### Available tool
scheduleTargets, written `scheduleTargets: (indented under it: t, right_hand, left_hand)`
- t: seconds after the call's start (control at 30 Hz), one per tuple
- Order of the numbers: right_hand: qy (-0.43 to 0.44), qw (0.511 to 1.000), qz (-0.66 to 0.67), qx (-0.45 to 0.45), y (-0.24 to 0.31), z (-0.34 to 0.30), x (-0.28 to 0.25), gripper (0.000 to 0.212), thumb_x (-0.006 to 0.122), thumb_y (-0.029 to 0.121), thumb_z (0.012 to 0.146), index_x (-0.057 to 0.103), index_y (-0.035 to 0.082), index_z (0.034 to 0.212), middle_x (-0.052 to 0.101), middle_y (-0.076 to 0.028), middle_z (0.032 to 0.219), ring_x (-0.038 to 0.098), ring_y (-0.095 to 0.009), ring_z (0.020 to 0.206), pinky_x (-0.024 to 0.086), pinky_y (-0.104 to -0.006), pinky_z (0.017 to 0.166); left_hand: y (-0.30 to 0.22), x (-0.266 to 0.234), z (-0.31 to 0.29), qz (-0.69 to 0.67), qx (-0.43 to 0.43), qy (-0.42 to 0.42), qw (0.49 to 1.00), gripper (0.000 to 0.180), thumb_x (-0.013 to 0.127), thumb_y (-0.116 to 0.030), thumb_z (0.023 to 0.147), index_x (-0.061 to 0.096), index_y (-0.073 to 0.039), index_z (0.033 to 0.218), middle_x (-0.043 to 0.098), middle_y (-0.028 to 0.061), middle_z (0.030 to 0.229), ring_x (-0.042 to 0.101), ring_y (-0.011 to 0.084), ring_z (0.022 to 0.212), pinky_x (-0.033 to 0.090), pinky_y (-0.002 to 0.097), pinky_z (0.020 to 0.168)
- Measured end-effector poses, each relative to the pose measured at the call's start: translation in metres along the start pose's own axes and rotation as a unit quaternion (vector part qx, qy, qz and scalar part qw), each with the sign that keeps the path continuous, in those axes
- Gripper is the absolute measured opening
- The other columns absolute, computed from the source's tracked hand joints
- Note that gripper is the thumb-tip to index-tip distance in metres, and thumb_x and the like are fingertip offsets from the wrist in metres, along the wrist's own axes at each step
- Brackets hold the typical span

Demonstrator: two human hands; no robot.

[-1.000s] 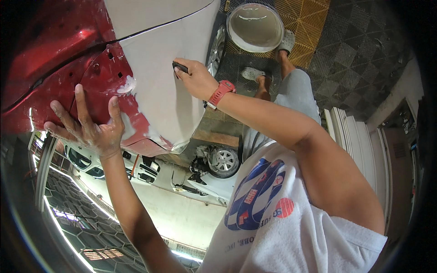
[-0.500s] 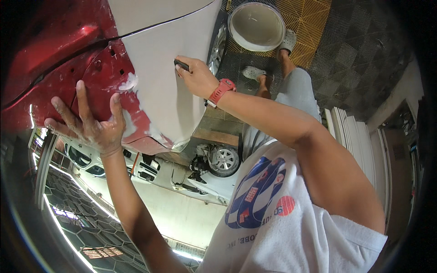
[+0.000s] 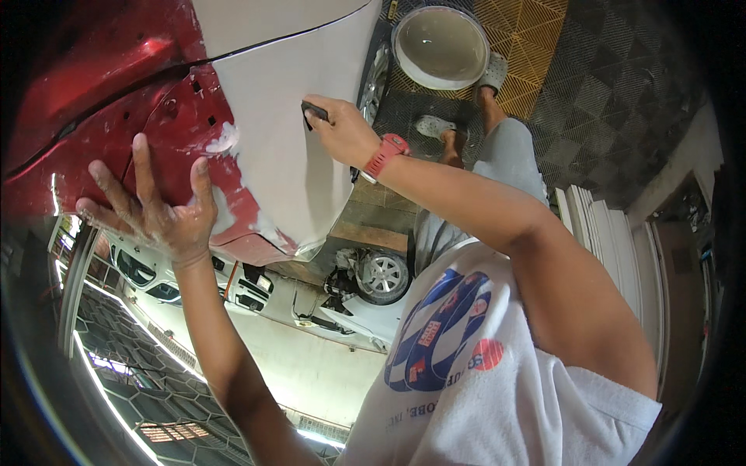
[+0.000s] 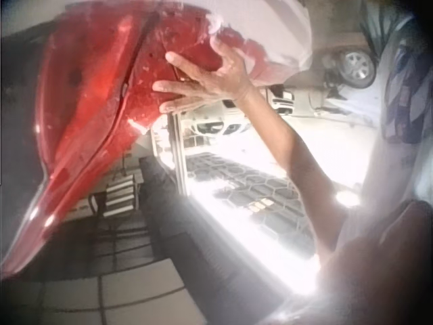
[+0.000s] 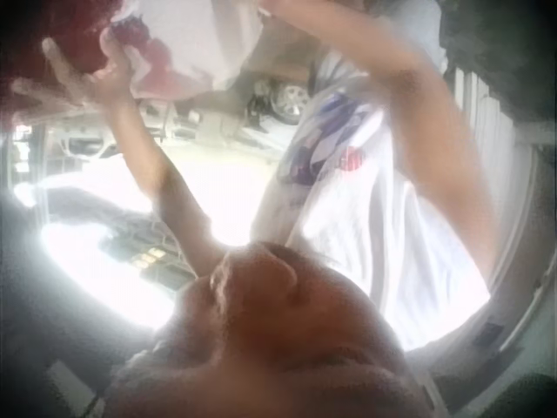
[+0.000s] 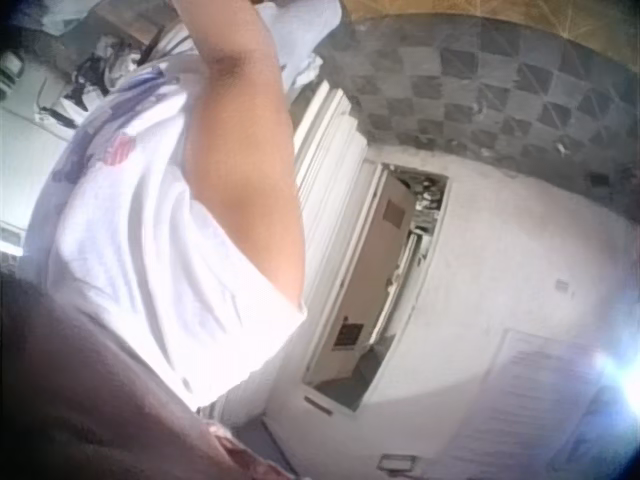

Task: The person applies a transparent protective film to the front fender of a red car. They smooth the film with a squeegee, dip the tool in a bucket of water, and carefully align and press the film along the wheel arch and body lines.

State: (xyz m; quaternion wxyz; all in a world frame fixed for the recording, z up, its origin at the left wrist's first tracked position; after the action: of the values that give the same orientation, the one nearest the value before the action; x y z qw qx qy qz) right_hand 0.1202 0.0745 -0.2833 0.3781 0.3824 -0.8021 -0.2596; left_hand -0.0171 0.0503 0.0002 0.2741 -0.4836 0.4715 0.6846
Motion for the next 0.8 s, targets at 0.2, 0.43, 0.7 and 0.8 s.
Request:
scheduleTargets:
  t: [0.2,0.43,0.7,0.8]
  right_hand:
    - [-0.042,0.996,-0.031,-0.066,0.008,-0.021,-0.008,0.035,0.060,0.011,0.102,0.067,-0.002,0.134,0.071,-0.028,0.124,0.071,-0.042,0.111,0.055,-0.0391,0.098]
    - [-0.025,0.997,-0.034,-0.060,0.005,-0.019,-0.007,0.036,0.060,0.013,0.103,0.067,-0.002,0.135,0.072,-0.029,0.121,0.072,-0.040,0.112,0.055,-0.0401,0.097]
    - [-0.003,0.998,-0.004,-0.063,-0.002,-0.022,-0.008,0.037,0.061,0.013,0.103,0.066,-0.002,0.136,0.073,-0.028,0.117,0.074,-0.039,0.104,0.056,-0.0401,0.094]
    - [-0.020,0.999,-0.020,-0.028,-0.010,0.001,0.002,0.037,0.061,0.014,0.103,0.067,-0.001,0.136,0.074,-0.027,0.115,0.074,-0.037,0.101,0.056,-0.0386,0.092]
  left_hand:
    - [0.002,0.001,-0.005,-0.009,-0.011,-0.001,1.000,0.069,0.079,-0.062,0.086,0.070,-0.023,0.143,0.033,0.0131,0.174,0.004,0.0409,0.165,0.007,0.0610,0.132]
    - [0.001,0.004,-0.005,-0.001,-0.015,0.005,1.000,0.070,0.078,-0.063,0.087,0.069,-0.024,0.144,0.033,0.0126,0.174,0.003,0.0399,0.165,0.007,0.0595,0.132]
    - [0.001,0.001,-0.006,-0.006,-0.005,-0.001,1.000,0.069,0.077,-0.064,0.087,0.070,-0.024,0.143,0.033,0.0115,0.174,0.005,0.0399,0.165,0.008,0.0596,0.132]
    - [0.000,0.004,0.000,-0.006,-0.005,-0.003,1.000,0.069,0.077,-0.064,0.087,0.069,-0.023,0.143,0.033,0.0116,0.174,0.005,0.0400,0.165,0.008,0.0606,0.132]
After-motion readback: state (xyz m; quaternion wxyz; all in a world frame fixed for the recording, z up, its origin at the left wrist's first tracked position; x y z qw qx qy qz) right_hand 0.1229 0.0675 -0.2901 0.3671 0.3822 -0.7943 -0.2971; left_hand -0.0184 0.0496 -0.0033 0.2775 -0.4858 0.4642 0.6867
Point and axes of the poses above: each hand's wrist, its own z-axis towards the middle knuckle, its own x-axis out of the palm, y = z × x, the point moved 9 cm from there along z, towards the middle knuckle
